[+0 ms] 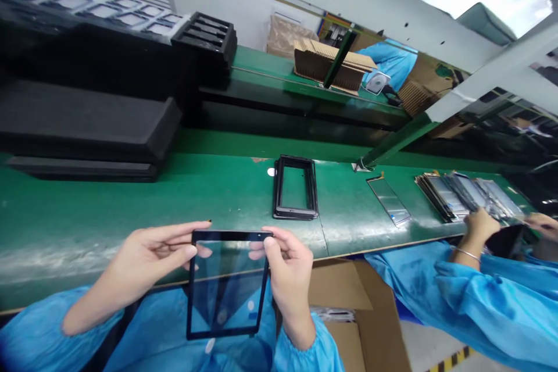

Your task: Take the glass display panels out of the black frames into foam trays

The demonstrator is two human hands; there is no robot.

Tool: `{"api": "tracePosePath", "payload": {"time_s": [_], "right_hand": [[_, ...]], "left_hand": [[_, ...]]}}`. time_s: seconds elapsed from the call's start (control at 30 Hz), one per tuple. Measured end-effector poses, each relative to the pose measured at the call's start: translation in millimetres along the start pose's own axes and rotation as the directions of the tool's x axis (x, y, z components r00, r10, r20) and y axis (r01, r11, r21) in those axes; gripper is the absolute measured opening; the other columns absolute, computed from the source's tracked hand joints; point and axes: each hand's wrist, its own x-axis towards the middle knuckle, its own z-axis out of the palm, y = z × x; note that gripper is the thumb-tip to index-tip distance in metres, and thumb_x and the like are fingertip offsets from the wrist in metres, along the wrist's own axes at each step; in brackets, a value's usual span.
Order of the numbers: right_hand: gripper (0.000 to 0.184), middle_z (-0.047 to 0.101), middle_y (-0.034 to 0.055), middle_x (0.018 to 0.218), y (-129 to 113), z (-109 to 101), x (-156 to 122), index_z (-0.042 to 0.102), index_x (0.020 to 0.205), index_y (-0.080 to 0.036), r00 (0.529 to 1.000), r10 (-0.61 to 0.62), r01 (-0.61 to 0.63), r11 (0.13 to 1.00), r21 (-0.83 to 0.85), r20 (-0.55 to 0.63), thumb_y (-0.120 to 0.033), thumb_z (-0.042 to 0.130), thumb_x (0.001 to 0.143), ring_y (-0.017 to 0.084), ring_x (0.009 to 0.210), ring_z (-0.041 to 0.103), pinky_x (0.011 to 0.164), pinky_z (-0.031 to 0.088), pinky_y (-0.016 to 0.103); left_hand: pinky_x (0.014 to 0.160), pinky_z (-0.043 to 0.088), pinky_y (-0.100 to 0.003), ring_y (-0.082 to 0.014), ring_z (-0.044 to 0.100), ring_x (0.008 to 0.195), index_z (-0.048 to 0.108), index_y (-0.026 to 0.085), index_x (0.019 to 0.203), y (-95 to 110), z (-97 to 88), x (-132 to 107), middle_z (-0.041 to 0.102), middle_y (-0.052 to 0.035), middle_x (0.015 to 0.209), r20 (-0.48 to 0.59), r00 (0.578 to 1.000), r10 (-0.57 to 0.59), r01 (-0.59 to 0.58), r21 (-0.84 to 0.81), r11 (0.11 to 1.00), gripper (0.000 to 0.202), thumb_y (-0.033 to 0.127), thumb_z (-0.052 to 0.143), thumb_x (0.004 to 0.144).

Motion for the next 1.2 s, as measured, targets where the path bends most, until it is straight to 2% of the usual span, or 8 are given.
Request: {"api": "tracePosePath", "payload": {"time_s": [0.1,0.17,0.3,0.43,0.67,0.97,1.1,1.2], "right_hand": [[0.021,0.085,0.0070,0.076,4,7,0,0.082,0.099,-0.021,0.998,0.016,-0.014,0.999,-0.035,0.058,-0.041,0.079,0.092,0.023,0.062,0.082,0.063,0.067,0.029],[0.026,0.085,0.0070,0.077,7,13,1,0.082,0.104,-0.021,0.985,0.046,-0.038,0.998,-0.045,0.169,-0.043,0.082,0.090,0.024,0.066,0.083,0.067,0.068,0.031],[0.040,0.087,0.0099,0.089,10,2,8,0.081,0.111,-0.021,0.931,0.185,-0.189,0.982,-0.018,0.315,-0.055,0.080,0.090,0.026,0.075,0.084,0.075,0.067,0.035],[0.048,0.086,0.0136,0.084,23,-32,19,0.085,0.091,-0.018,0.903,0.276,-0.267,0.961,-0.074,0.330,-0.064,0.071,0.094,0.027,0.068,0.082,0.070,0.066,0.037],[0.045,0.080,0.0093,0.065,35,-25,14,0.079,0.079,-0.018,0.975,0.222,-0.223,0.971,0.092,0.017,-0.062,0.081,0.086,0.024,0.054,0.077,0.057,0.062,0.030],[0.043,0.077,0.0054,0.058,23,-16,10,0.077,0.081,-0.018,0.998,0.067,-0.067,0.997,0.030,-0.011,-0.059,0.073,0.094,0.021,0.047,0.075,0.050,0.059,0.027],[0.038,0.082,0.0056,0.069,22,-19,7,0.080,0.106,-0.018,0.998,0.062,-0.063,0.997,0.050,0.032,-0.054,0.073,0.095,0.023,0.057,0.080,0.060,0.064,0.030],[0.030,0.084,0.0049,0.075,19,-18,3,0.079,0.110,-0.021,0.998,0.061,-0.061,0.998,0.001,0.024,-0.046,0.079,0.092,0.023,0.061,0.082,0.063,0.066,0.030]], "left_hand": [[0.102,0.063,-0.042,-0.0334,0.073,0.127,0.078,0.028,0.135,9,5.7,1,0.071,-0.0097,0.146,0.023,0.983,0.182,-0.181,0.296,0.938,0.041,0.036,0.068,0.096],[0.114,0.054,-0.049,-0.0358,0.062,0.141,0.071,0.033,0.144,18,10.3,3,0.061,-0.0064,0.158,0.134,0.964,0.232,-0.267,0.462,0.845,0.049,0.032,0.069,0.095],[0.088,0.064,-0.036,-0.0255,0.083,0.091,0.060,0.034,0.155,30,7.1,8,0.086,-0.0041,0.114,0.304,0.952,0.046,-0.153,0.339,0.928,0.054,0.028,0.061,0.101],[0.060,0.060,-0.024,-0.0210,0.081,0.079,0.055,0.026,0.155,19,-6.0,3,0.085,-0.0098,0.110,0.087,0.990,-0.111,0.117,-0.070,0.991,0.054,0.038,0.061,0.103],[0.056,0.060,-0.025,-0.0225,0.081,0.073,0.057,0.017,0.140,0,4.6,-14,0.085,-0.0144,0.103,-0.146,0.974,-0.171,0.123,-0.295,0.948,0.059,0.048,0.075,0.094],[0.052,0.061,-0.026,-0.0229,0.080,0.066,0.060,0.019,0.132,1,12.6,-20,0.085,-0.0102,0.094,-0.267,0.931,-0.247,0.150,-0.335,0.930,0.062,0.054,0.083,0.086],[0.052,0.063,-0.029,-0.0265,0.081,0.071,0.056,0.018,0.138,-17,6.4,-17,0.084,-0.0146,0.103,-0.222,0.950,-0.221,0.157,-0.274,0.949,0.063,0.055,0.077,0.091],[0.087,0.068,-0.043,-0.0326,0.078,0.112,0.047,0.023,0.155,-22,2.0,-13,0.070,-0.0193,0.145,-0.306,0.952,-0.015,0.008,-0.025,1.000,0.066,0.045,0.070,0.097]]}}
